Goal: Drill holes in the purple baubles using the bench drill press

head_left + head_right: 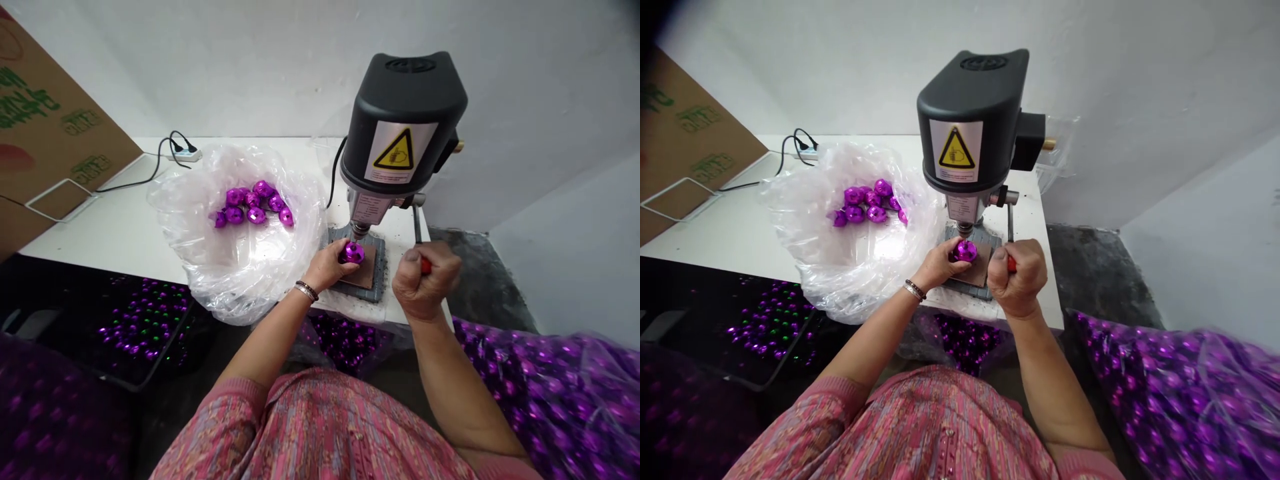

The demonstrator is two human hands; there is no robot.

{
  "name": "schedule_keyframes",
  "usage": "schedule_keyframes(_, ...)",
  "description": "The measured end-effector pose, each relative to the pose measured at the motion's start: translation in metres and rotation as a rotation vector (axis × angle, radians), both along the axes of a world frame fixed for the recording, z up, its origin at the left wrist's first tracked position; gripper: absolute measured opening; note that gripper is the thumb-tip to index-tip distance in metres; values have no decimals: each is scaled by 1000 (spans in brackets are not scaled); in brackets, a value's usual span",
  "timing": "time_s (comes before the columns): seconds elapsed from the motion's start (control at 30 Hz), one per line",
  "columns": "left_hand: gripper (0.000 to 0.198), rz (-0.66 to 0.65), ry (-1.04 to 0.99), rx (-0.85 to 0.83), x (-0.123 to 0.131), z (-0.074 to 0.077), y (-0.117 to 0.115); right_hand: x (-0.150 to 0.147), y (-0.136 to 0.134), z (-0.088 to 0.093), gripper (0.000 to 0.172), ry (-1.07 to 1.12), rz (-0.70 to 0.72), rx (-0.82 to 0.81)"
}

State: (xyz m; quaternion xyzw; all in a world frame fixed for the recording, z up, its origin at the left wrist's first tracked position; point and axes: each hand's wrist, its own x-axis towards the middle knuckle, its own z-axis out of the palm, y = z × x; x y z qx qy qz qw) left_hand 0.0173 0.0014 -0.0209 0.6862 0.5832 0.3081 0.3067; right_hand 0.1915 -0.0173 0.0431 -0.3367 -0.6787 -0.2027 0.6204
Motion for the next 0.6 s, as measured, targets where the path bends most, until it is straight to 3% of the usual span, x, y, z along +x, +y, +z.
schedule_keyframes(0.1,65,-4,7,-25,1,3,1,-1,1,13,8,29,-10,-3)
schedule_keyframes(0.23,63,39,-4,-47,3,10,-7,0,13,58,18,130,-102,-81)
schedule_keyframes(0.33,56,46,-24,-47,1,16,-30,2,25,86,24,183,-86,-251)
schedule_keyframes(0.5,77,-232,-101,-105,-29,30,-71,4,29,89,25,227,-85,-291)
schedule_keyframes(0.53,76,-214,-147,-119,-40,34,-70,4,28,87,25,227,-92,-294)
schedule_keyframes(0.6,63,-27,-216,-85,-66,44,-54,4,27,85,26,231,-94,-301)
